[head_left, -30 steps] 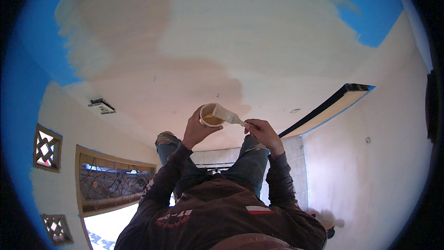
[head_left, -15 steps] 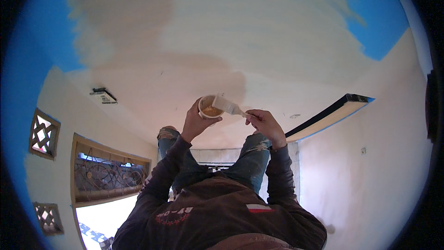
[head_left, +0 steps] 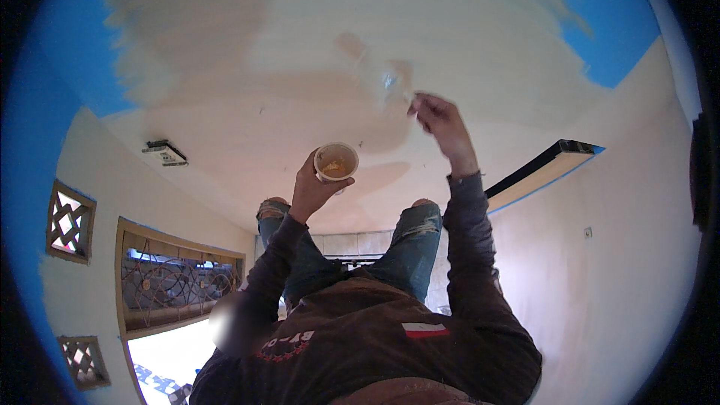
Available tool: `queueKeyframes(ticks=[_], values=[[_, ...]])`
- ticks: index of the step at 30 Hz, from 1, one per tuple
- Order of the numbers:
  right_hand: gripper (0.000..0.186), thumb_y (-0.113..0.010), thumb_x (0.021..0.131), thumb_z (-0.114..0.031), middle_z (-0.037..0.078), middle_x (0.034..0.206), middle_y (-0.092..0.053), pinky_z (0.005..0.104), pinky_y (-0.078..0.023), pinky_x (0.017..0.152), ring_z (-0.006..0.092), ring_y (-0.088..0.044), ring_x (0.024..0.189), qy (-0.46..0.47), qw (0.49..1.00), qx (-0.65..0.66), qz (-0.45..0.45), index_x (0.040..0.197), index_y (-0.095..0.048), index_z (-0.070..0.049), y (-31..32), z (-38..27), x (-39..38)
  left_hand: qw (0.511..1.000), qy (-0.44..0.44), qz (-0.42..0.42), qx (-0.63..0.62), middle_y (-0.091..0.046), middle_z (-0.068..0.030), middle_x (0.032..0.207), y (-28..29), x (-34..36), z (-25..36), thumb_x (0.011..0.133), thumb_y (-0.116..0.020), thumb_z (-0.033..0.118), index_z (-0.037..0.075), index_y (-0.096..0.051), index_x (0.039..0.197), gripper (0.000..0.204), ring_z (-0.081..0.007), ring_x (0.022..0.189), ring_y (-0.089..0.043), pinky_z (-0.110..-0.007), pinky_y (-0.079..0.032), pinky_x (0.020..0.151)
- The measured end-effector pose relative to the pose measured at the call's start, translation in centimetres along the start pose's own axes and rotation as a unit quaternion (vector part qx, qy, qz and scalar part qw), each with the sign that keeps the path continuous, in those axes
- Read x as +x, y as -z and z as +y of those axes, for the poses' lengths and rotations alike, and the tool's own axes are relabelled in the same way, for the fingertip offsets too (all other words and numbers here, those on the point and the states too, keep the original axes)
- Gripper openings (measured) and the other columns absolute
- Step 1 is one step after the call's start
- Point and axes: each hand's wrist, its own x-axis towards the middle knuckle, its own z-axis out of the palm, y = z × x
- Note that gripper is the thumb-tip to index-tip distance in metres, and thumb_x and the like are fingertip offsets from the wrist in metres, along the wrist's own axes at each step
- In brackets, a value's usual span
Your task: The person paints a ceiling with white paint using a small brush and a handheld cup. They repeatedly dip the brush into the cup and apply paint to the ceiling surface, working across different sections.
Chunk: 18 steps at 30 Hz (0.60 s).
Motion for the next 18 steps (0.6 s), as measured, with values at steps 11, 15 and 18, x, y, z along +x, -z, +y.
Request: queueKeyframes(ticks=[11,15,18], values=[[0.032,-0.059,0.099,-0.028,0.008,0.089,-0.075,0.0309,-0.053,0.071,0.0167,-0.068,0.077,0.268,0.922,-0.263,0.095,0.118,-0.069,-0.005,3.5,-11.7,13.3,1.0,0.015,0.019,-0.011,-0.067,-0.0133,0.12,0.3,-1.7,-1.2,0.068,-0.093,0.027,0.002,-0.054,0.13,0.077,-0.0254,0.113,-0.066,-0.039,-0.054,0.096],[0.029,-0.059,0.097,-0.028,0.009,0.089,-0.076,0.0334,-0.054,0.074,0.0232,-0.072,0.081,0.267,0.897,-0.333,0.114,0.114,-0.072,-0.009,4.2,-13.1,14.4,0.999,0.032,0.022,-0.026,-0.067,-0.0136,0.122,0.5,-1.9,-1.8,0.069,-0.092,0.025,0.002,-0.054,0.13,0.076,-0.0255,0.114,-0.065,-0.039,-0.054,0.097],[0.028,-0.06,0.096,-0.026,0.01,0.092,-0.076,0.0346,-0.055,0.077,0.0251,-0.073,0.086,0.28,0.881,-0.358,0.13,0.114,-0.072,-0.008,6.0,-12.7,14.8,0.998,0.051,0.012,-0.026,-0.065,-0.014,0.124,0.8,-2.0,-1.3,0.069,-0.091,0.023,0.003,-0.054,0.132,0.076,-0.0266,0.116,-0.064,-0.04,-0.052,0.099]])
